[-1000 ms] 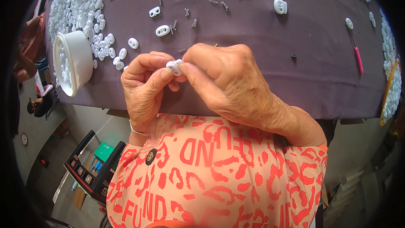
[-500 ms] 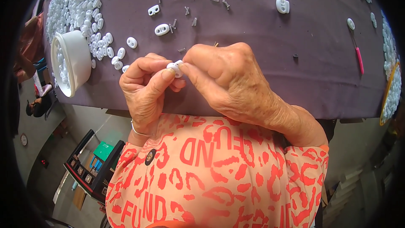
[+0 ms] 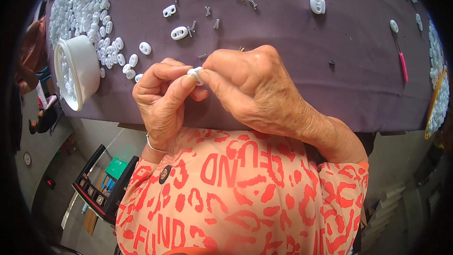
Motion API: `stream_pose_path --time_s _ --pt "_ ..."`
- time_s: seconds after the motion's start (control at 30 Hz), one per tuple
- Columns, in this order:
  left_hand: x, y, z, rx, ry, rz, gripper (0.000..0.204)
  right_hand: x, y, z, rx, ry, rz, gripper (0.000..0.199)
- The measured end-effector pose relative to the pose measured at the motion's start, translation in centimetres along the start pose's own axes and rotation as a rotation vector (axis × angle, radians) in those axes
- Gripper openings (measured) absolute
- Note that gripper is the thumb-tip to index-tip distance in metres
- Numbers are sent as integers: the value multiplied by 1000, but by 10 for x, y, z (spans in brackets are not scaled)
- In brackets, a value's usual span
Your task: The person assembles plastic cord locks by inserting springs into the plastic components and pressing the pieces together by hand.
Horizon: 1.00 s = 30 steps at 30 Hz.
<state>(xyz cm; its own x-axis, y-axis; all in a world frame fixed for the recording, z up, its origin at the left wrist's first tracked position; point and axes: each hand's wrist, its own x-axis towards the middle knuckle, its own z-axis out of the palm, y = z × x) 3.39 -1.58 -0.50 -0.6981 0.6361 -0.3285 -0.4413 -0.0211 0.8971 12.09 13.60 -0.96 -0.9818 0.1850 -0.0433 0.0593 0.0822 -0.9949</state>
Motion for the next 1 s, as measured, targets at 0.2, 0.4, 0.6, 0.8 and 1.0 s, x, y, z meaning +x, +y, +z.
stream_pose_path --time_s 0.2,0.4,0.6,0.8,1.0 --pt "2 -4 -5 -43 -28 54 7 1 6 7 -131 96 -194 5" --pt "-1 8 4 -172 30 -104 7 -2 -4 11 -445 183 -298 21" --pt "0 2 7 -221 -11 -153 9 -5 4 14 -632 228 -387 26" --pt "-2 6 6 17 -33 -162 8 -7 5 9 -614 183 -413 31" --pt "-4 2 5 216 -29 45 6 -7 -1 7 -712 146 -361 27"
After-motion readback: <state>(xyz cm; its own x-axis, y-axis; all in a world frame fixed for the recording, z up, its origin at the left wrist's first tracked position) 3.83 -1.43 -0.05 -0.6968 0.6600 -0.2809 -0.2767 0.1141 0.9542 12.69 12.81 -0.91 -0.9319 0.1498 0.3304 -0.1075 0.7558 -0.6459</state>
